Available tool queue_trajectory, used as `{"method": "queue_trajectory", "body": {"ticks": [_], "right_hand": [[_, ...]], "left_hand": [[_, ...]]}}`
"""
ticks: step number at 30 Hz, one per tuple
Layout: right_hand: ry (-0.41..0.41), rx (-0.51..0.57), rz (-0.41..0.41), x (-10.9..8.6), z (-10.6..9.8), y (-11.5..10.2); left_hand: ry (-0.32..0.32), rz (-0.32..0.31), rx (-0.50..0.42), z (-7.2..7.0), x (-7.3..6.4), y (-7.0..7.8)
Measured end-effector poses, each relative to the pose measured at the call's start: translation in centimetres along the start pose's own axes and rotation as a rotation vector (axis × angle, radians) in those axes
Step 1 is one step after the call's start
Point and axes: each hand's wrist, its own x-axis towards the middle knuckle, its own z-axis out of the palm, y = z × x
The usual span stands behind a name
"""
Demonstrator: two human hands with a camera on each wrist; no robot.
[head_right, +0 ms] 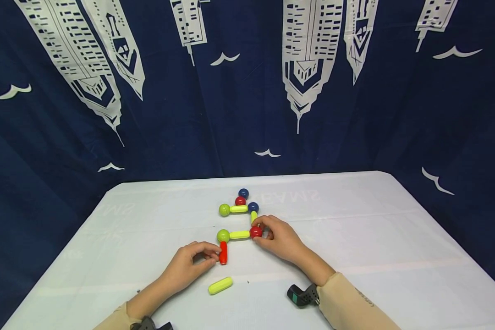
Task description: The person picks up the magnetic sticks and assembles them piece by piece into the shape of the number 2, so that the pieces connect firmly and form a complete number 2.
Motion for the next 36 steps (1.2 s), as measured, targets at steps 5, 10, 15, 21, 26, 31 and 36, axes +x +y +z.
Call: {"method": "queue_trajectory", "body": {"ticks": [5,10,15,21,26,31,36], "right_hand": [[0.001,-0.002,-0.005,0.0,0.0,0.0],[0.000,-0.002,0.004,-0.1,-0.1,-0.1],[-0.015,0.006,0.013,0.1,-0.1,-0.2],[-0.024,0.011,0.017,0.1,0.0,-0.1],[-0.028,0.015,0.013,-0.1,0.0,0.0],[-0.026,0.010,0.026,-0.3,-0.2,0.0],[-0.030,0.011,0.017,-0.1,-0.3,-0.1]], "left_hand": [[0.015,-0.004,0.005,0.0,0.0,-0.1],[0.024,-0.049,-0.024,0.0,0.1,0.0],[0.081,-0.209,-0.167,-0.4,0.7,0.5],[0.187,-0.253,-0.166,-0.9,2.9,0.6],[0.204,-0.221,-0.094,-1.2,6.0,0.0],[0.158,-0.253,-0.109,-1.1,9.5,-0.6],[0.098,-0.285,-0.107,-0.9,12.5,-1.2]]}}
